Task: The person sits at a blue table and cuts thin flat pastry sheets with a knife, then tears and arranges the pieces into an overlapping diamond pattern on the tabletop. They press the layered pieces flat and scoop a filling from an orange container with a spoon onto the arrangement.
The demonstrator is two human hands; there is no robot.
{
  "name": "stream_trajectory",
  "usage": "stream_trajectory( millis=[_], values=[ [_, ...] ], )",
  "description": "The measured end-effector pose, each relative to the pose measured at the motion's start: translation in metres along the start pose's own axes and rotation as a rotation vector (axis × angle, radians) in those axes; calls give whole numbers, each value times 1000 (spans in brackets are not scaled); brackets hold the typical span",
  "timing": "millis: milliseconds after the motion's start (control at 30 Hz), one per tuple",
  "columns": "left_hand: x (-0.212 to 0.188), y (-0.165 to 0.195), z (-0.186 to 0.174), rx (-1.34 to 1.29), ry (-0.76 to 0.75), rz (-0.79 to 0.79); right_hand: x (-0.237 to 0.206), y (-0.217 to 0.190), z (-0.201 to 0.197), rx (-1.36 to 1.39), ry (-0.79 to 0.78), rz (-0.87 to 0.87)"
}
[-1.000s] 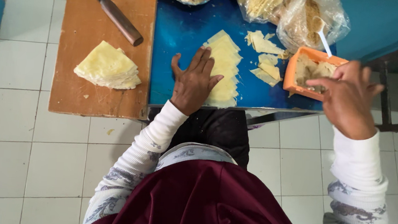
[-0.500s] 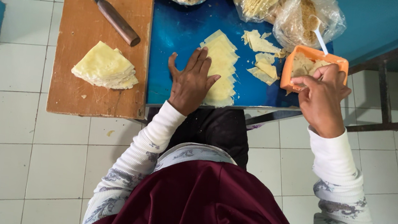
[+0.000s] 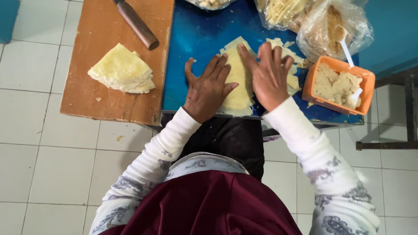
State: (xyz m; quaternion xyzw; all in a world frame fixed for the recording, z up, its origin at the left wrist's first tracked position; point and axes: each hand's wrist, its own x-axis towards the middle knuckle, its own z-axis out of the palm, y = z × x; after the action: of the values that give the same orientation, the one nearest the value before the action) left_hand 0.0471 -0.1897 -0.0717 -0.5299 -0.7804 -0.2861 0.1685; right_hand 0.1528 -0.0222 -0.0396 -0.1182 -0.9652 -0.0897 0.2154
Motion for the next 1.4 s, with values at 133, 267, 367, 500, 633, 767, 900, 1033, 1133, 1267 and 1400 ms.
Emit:
stream_trajectory(
  millis=[133,267,367,500,633,767,900,1033,1133,1267,1400],
  values=[
    [0,0,0,1,15,9,16,6,11,-216,16,-32],
    [0,0,0,-15,5,6,12,18,0,-240,-36,-48],
    [0,3,0,-35,1,-7,4,15,-4,-150,-71,-80],
    [1,2,1,-23,1,2,8,8,5,-237,-9,-90],
    [-1,2,1,-2,6,6,17,10,15,-266,8,-80],
    [-1,2,2,-19,17,3,17,20,10,-233,-23,-28],
    [0,2,3,1,16,3,10,10,4,-70,-39,-5],
    [0,1,4,16,8,16,2,-1,3,-121,17,-83],
    [-1,2,3,16,13,5,5,12,3,-102,-7,-41],
    [1,3,3,17,6,-2,15,21,6,7,2,21],
    [-1,0,-2,6,-4,-15,13,8,5,-53,2,-38]
  ],
)
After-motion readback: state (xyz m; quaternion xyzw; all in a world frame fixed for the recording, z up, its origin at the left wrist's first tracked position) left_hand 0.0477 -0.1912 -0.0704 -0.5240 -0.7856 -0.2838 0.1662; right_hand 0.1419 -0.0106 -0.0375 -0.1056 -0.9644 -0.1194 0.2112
